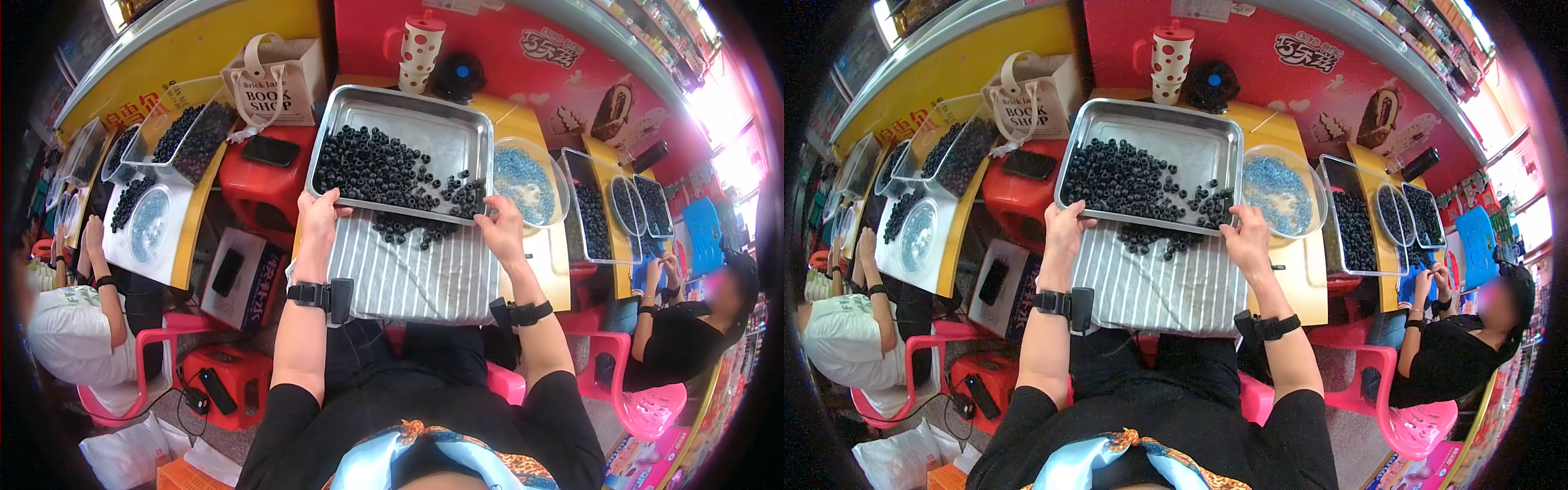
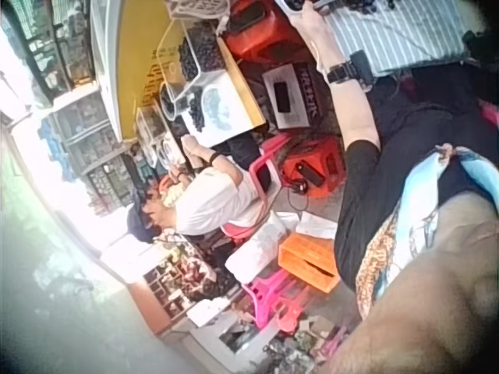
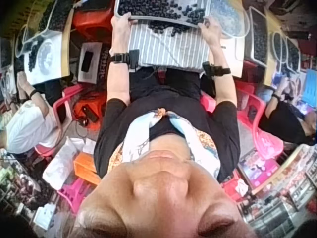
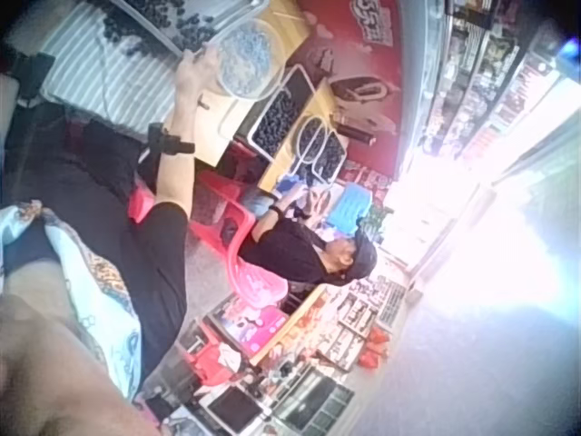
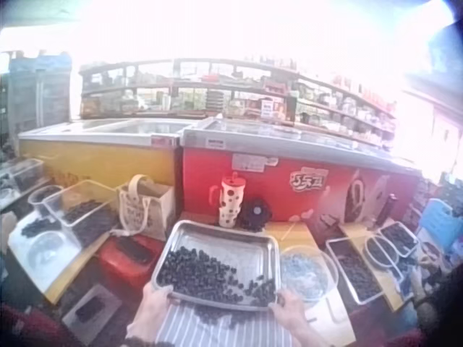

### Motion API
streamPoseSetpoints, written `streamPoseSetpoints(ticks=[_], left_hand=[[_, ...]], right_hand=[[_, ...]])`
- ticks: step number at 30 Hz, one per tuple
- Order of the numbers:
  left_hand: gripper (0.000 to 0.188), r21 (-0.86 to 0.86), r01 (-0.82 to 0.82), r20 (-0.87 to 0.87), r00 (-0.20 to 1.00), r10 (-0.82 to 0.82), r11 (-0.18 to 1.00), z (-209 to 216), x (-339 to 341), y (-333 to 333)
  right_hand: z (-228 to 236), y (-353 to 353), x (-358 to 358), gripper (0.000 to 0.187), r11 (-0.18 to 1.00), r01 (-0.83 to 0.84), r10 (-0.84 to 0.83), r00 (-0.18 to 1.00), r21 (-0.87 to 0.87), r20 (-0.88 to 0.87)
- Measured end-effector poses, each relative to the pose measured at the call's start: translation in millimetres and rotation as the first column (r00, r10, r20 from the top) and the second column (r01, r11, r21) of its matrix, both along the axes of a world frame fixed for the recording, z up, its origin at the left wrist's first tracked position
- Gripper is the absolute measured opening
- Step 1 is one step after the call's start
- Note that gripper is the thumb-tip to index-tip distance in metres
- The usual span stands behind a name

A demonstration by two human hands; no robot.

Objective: Sorting and inspecting small black rubber or plastic components at a workstation.

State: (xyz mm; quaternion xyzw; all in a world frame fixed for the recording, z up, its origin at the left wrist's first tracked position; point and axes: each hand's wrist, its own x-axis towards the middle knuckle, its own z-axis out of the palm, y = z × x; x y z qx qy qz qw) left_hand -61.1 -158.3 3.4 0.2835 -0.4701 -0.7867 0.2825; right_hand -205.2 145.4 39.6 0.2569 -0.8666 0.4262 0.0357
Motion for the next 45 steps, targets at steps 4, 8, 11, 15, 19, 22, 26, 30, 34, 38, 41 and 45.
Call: streamPoseSetpoints(ticks=[4,8,11,15,19,22,26,30,34,38,41,45], left_hand=[[0.015,-0.02,0.02,-0.014,1.0,-0.021,1.0,1,1,1],[0.018,-0.031,0.025,0.019,1.0,-0.024,0.999,4,2,2],[0.024,-0.055,-0.013,0.028,1.0,0.015,0.998,9,5,8],[0.035,-0.155,-0.087,0.096,0.99,0.103,0.984,21,13,23],[0.033,0.024,0.043,0.149,0.988,-0.046,0.999,14,26,22],[0.027,0.172,0.206,0.05,0.975,-0.217,0.963,21,30,32],[0.022,0.3,0.302,-0.178,0.95,-0.258,0.905,25,27,43],[0.021,0.373,0.295,-0.304,0.935,-0.185,0.88,16,23,48],[0.02,0.418,0.262,-0.356,0.928,-0.109,0.87,12,23,53],[0.019,0.445,0.258,-0.368,0.926,-0.088,0.857,12,22,56],[0.019,0.452,0.272,-0.363,0.926,-0.103,0.849,7,22,53],[0.02,0.437,0.279,-0.363,0.924,-0.116,0.855,5,24,51]], right_hand=[[19,-2,7,0.033,0.974,0.024,0.081,0.893,0.227,-0.443],[45,-31,5,0.029,0.97,-0.167,0.205,0.955,0.179,-0.217],[45,-62,-9,0.029,0.943,-0.307,0.298,0.951,0.131,0.084],[37,-111,-36,0.033,0.895,-0.363,0.344,0.932,0.259,0.116],[41,-155,-50,0.037,0.84,-0.344,0.347,0.935,0.42,0.071],[35,-177,-61,0.035,0.802,-0.356,0.377,0.925,0.48,0.056],[21,-188,-54,0.035,0.694,-0.511,0.538,0.836,0.508,0.106],[14,-176,-32,0.042,0.63,-0.64,0.649,0.745,0.441,0.155],[17,-155,-1,0.042,0.654,-0.599,0.632,0.769,0.463,0.102],[14,-144,16,0.041,0.744,-0.532,0.554,0.829,0.405,0.072],[15,-143,17,0.041,0.751,-0.523,0.551,0.833,0.403,0.053],[15,-145,12,0.038,0.743,-0.566,0.597,0.802,0.356,0.028]])
